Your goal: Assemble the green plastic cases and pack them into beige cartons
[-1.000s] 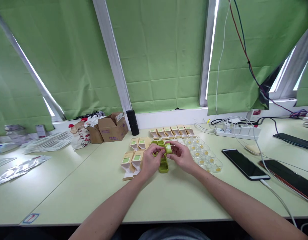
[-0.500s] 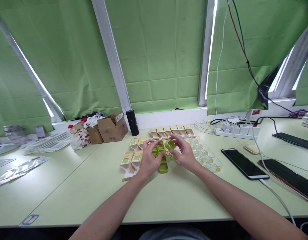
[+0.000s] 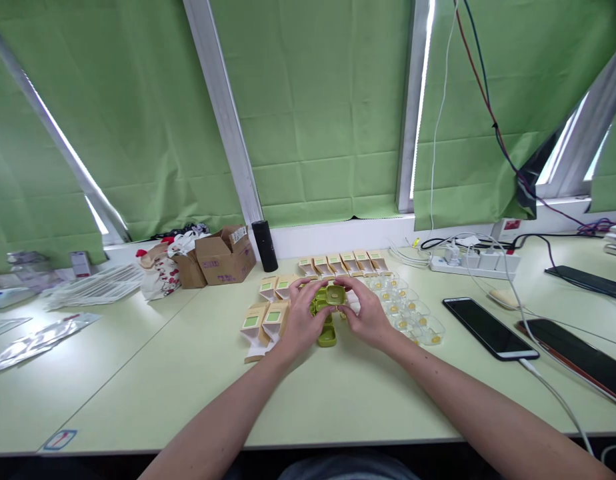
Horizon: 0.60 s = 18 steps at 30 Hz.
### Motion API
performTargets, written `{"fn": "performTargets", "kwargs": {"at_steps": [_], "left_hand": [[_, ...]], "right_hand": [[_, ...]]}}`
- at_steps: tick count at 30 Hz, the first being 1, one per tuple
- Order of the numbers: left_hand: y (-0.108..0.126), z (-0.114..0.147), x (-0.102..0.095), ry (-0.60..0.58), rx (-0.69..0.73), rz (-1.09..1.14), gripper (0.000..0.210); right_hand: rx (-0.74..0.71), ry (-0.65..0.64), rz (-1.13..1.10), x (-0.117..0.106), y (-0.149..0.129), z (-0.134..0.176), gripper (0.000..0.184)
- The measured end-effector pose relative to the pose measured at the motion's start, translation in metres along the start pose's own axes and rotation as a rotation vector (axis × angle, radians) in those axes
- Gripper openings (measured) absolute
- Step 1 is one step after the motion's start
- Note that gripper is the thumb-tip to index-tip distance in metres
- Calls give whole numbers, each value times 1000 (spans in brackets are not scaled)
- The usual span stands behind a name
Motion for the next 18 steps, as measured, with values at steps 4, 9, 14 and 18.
{"fn": "performTargets", "kwargs": {"at_steps": [4, 9, 14, 18], "left_hand": [[1, 0, 0, 5, 25, -16, 48], [3, 0, -4, 44, 42, -39, 42], [7, 1, -7, 80, 74, -80, 42], [12, 4, -7, 90, 133, -116, 41]], "right_hand": [[-47, -12, 21, 2, -6, 0, 49], [-99, -21, 59, 1, -13, 1, 48], [-175, 67, 193, -8, -21, 1, 28], [-250, 91, 309, -8, -28, 1, 19]]}}
Point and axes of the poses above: each hand's wrist, its own z-axis away from the middle knuckle, its own x-axis out of the palm, y = z × x, the point moved 8 cm from there along -z, towards the middle knuckle, and after that the axes turned 12 degrees about -z, right-handed, at the moved point
